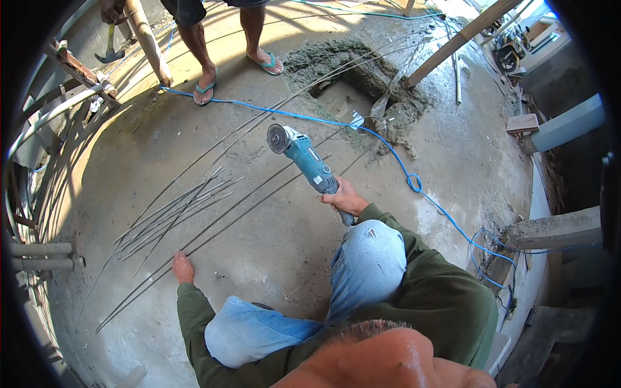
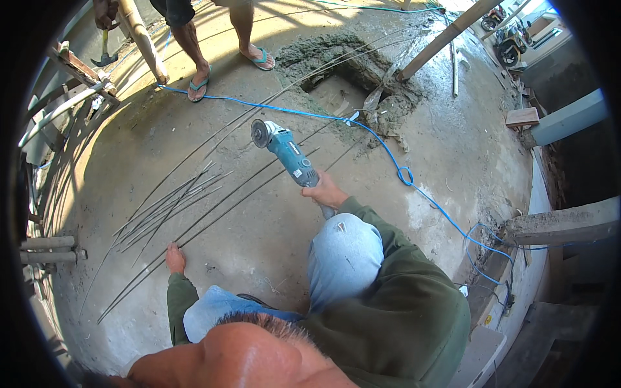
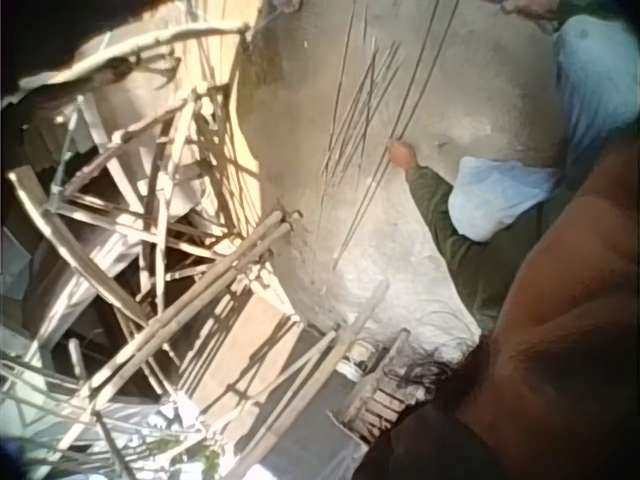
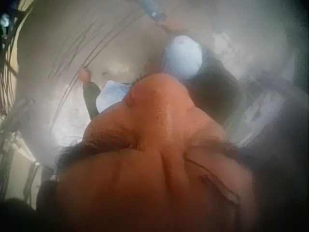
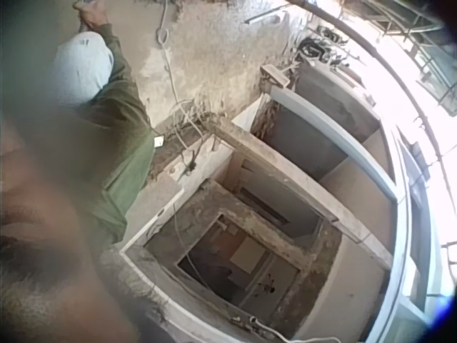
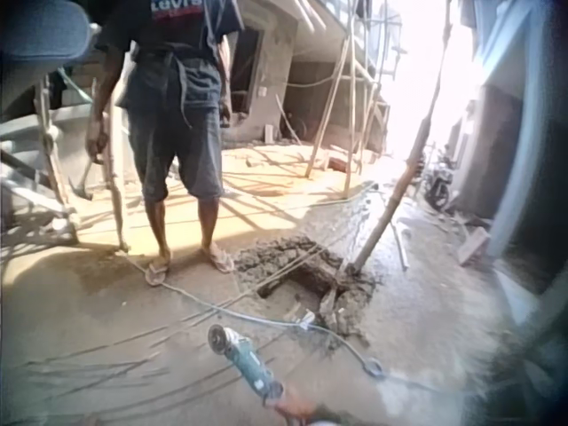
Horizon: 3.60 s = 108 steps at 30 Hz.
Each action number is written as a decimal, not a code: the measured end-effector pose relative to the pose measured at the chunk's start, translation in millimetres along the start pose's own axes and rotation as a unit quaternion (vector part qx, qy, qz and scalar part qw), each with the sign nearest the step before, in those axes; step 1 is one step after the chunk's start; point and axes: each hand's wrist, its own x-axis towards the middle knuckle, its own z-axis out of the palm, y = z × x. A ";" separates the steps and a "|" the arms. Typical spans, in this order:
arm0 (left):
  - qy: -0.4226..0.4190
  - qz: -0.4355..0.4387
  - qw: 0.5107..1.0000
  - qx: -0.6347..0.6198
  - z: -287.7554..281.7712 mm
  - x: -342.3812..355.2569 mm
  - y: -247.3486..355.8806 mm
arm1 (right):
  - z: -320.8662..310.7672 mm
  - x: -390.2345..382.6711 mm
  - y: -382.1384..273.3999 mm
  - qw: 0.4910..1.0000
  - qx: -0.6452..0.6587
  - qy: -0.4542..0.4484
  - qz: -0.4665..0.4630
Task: The person measures metal rods on the ground with a tape measure and then cuts the metal rods using an angle grinder.
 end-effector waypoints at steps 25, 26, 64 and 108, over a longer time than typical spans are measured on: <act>0.068 -0.080 0.994 -0.006 -4.1 -13.1 15.9 | 11.2 2.5 1.6 0.992 -0.124 0.004 0.031; 0.067 -0.077 0.995 -0.014 -4.5 -14.4 18.0 | 12.2 0.9 -1.6 0.991 -0.128 0.010 0.029; 0.048 -0.036 0.998 0.034 -5.9 5.8 6.1 | -4.1 -4.4 17.6 0.992 -0.071 0.072 0.070; -0.120 0.091 0.983 -0.102 -176.4 96.0 45.2 | -41.4 -35.8 29.8 0.986 -0.077 0.136 0.053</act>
